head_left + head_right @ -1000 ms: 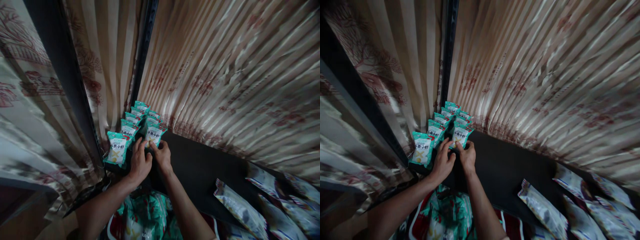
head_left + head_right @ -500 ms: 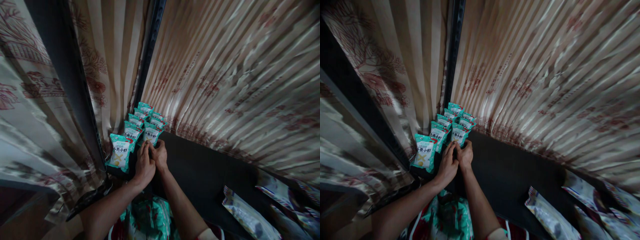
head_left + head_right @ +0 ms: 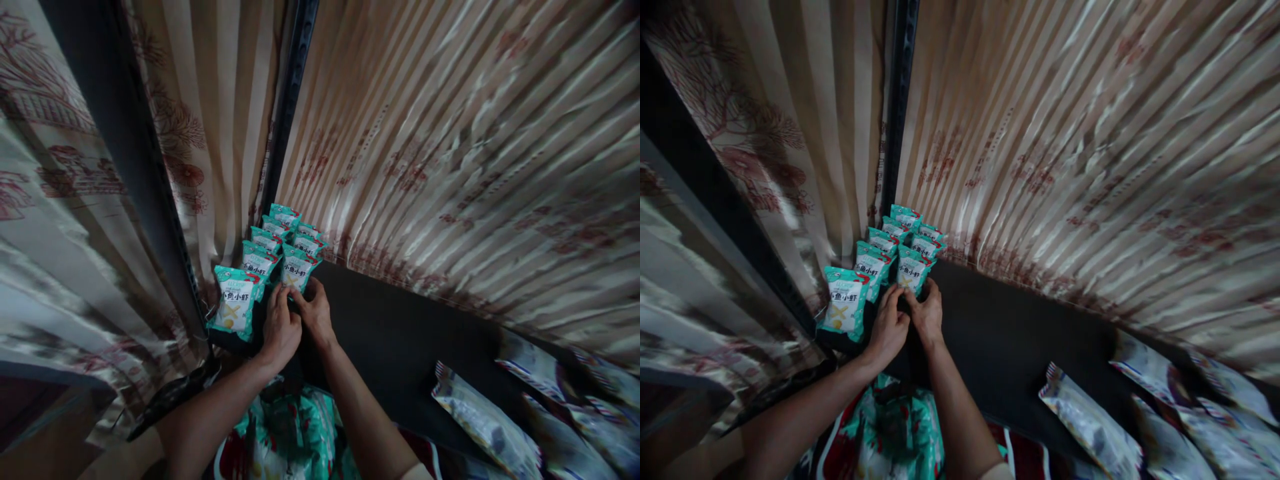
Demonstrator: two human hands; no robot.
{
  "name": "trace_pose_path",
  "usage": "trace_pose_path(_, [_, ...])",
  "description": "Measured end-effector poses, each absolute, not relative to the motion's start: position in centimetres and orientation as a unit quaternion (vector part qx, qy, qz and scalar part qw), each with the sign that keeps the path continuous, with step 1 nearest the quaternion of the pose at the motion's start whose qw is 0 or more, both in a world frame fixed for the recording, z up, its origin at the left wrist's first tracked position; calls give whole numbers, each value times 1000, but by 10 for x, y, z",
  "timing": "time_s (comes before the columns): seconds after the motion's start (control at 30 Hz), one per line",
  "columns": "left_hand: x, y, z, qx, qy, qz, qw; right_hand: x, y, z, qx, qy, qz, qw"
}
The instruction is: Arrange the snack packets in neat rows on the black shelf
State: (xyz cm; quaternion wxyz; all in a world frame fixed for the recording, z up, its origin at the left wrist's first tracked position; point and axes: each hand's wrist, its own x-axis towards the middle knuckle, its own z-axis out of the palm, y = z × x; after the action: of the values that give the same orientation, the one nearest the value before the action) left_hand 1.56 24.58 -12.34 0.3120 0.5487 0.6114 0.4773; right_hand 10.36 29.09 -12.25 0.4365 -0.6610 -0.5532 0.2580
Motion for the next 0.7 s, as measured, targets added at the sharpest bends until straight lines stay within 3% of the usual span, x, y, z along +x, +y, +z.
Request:
trace_pose_path(0.23, [16,223,-119,586,577,493,283,132,235,-118,-648,-542,251,472])
trace_pose_path(0.4, [21,189,-100,674,487,428,354,164,157,-108,-659,-524,236,484])
trace_pose_path(0.7, [37,68,-132,783,372,165,470,220,14,-138,-714,-613,148,305])
